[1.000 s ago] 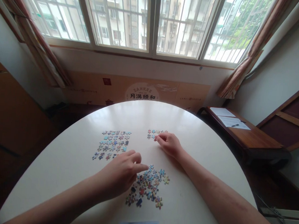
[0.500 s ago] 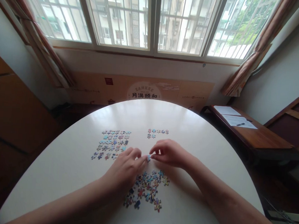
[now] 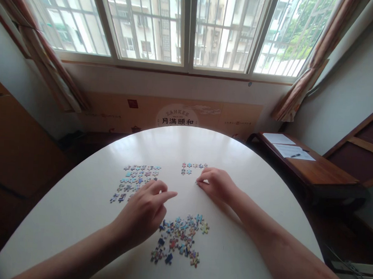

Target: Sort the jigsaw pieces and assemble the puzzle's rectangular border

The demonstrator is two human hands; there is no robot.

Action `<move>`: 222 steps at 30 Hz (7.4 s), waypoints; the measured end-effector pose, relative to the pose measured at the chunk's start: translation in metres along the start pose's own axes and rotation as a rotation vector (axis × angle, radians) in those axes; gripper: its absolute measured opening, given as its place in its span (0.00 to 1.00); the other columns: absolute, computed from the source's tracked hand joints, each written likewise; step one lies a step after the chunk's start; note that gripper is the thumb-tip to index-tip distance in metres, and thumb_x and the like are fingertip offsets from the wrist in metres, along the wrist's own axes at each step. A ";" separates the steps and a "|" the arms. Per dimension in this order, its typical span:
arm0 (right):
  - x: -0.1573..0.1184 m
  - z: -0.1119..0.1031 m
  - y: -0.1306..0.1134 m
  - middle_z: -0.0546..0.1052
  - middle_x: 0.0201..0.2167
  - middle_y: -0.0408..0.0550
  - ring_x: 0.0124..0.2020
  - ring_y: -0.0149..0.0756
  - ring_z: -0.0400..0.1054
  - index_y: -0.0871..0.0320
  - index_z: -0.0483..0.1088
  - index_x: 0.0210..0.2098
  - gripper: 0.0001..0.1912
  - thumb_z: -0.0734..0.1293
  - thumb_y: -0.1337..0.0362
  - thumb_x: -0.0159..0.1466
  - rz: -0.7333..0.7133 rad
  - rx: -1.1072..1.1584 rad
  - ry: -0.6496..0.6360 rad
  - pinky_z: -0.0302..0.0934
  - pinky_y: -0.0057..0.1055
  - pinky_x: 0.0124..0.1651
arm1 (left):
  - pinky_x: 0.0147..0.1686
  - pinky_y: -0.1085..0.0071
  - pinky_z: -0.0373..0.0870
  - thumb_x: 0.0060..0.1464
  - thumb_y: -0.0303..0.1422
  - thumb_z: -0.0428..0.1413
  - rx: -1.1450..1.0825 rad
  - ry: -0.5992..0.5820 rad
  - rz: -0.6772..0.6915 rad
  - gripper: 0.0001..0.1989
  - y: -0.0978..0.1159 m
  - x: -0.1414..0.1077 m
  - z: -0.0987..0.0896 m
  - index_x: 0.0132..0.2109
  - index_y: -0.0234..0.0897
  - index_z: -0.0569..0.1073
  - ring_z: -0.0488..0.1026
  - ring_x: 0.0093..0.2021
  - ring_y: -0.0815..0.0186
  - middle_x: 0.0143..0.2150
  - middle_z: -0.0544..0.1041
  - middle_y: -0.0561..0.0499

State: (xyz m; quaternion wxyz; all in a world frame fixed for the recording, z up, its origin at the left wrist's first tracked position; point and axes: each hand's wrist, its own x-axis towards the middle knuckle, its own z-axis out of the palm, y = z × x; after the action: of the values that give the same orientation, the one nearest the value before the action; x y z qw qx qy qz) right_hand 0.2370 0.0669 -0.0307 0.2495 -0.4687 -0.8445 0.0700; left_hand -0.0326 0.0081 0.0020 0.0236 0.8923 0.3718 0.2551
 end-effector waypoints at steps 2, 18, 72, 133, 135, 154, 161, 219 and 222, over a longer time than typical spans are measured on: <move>0.001 0.002 0.010 0.82 0.36 0.43 0.35 0.35 0.75 0.50 0.81 0.35 0.08 0.69 0.65 0.65 0.029 -0.039 0.037 0.66 0.30 0.39 | 0.40 0.57 0.73 0.50 0.17 0.49 -0.012 -0.002 0.009 0.22 0.000 0.000 0.001 0.49 0.34 0.79 0.68 0.40 0.58 0.39 0.74 0.44; 0.009 0.012 0.003 0.82 0.46 0.40 0.45 0.40 0.77 0.48 0.81 0.42 0.12 0.65 0.67 0.68 0.058 -0.119 0.081 0.71 0.35 0.48 | 0.38 0.58 0.70 0.51 0.18 0.51 -0.051 0.014 0.027 0.16 0.000 -0.001 0.004 0.39 0.38 0.80 0.68 0.39 0.58 0.37 0.73 0.46; -0.003 -0.037 -0.011 0.83 0.29 0.40 0.31 0.36 0.75 0.46 0.83 0.33 0.09 0.71 0.67 0.57 0.180 -0.026 -0.216 0.63 0.30 0.33 | 0.40 0.57 0.69 0.50 0.19 0.52 -0.043 -0.053 0.056 0.17 0.000 0.000 -0.001 0.39 0.40 0.80 0.70 0.39 0.59 0.38 0.76 0.47; -0.002 -0.027 -0.052 0.75 0.25 0.39 0.26 0.27 0.66 0.53 0.82 0.38 0.08 0.72 0.68 0.60 -0.150 0.339 -0.606 0.57 0.26 0.31 | 0.37 0.63 0.64 0.54 0.21 0.54 -0.139 -0.249 0.221 0.20 0.001 -0.001 0.002 0.44 0.51 0.82 0.65 0.38 0.61 0.40 0.75 0.49; -0.001 -0.028 -0.047 0.76 0.26 0.40 0.26 0.27 0.66 0.53 0.82 0.38 0.07 0.72 0.67 0.60 -0.134 0.332 -0.583 0.58 0.26 0.32 | 0.39 0.63 0.64 0.54 0.21 0.54 -0.140 -0.262 0.234 0.21 0.001 -0.001 0.002 0.45 0.51 0.82 0.65 0.38 0.62 0.40 0.74 0.49; -0.005 -0.023 0.043 0.82 0.38 0.43 0.37 0.39 0.74 0.48 0.82 0.36 0.10 0.67 0.65 0.64 0.175 -0.101 -0.022 0.63 0.33 0.40 | 0.37 0.62 0.68 0.51 0.19 0.57 -0.128 -0.239 0.184 0.19 0.003 -0.002 0.001 0.43 0.48 0.82 0.68 0.40 0.59 0.41 0.75 0.48; -0.002 -0.011 0.044 0.82 0.40 0.42 0.40 0.38 0.76 0.49 0.82 0.36 0.11 0.66 0.67 0.65 0.109 -0.044 0.015 0.66 0.32 0.45 | 0.38 0.61 0.69 0.51 0.19 0.56 -0.124 -0.247 0.186 0.22 0.002 -0.001 0.001 0.49 0.46 0.80 0.68 0.42 0.58 0.41 0.74 0.47; -0.007 -0.064 -0.057 0.72 0.24 0.40 0.24 0.28 0.62 0.57 0.77 0.32 0.11 0.76 0.57 0.55 0.052 0.128 -0.797 0.52 0.26 0.26 | 0.53 0.46 0.69 0.52 0.20 0.57 -0.066 -0.229 0.193 0.18 0.002 -0.001 0.004 0.46 0.45 0.81 0.67 0.57 0.50 0.57 0.74 0.46; -0.010 -0.063 -0.068 0.73 0.25 0.39 0.25 0.29 0.62 0.56 0.77 0.33 0.10 0.76 0.60 0.52 0.075 0.062 -0.806 0.50 0.27 0.26 | 0.55 0.44 0.68 0.52 0.21 0.58 -0.066 -0.233 0.192 0.18 0.002 -0.002 0.004 0.45 0.47 0.81 0.66 0.59 0.49 0.59 0.73 0.46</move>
State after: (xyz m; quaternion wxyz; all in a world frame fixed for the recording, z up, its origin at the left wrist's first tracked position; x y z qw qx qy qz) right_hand 0.2203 0.0138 0.0441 -0.0903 -0.4266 -0.8544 0.2825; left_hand -0.0307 0.0061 -0.0018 0.0716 0.9460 0.2709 0.1631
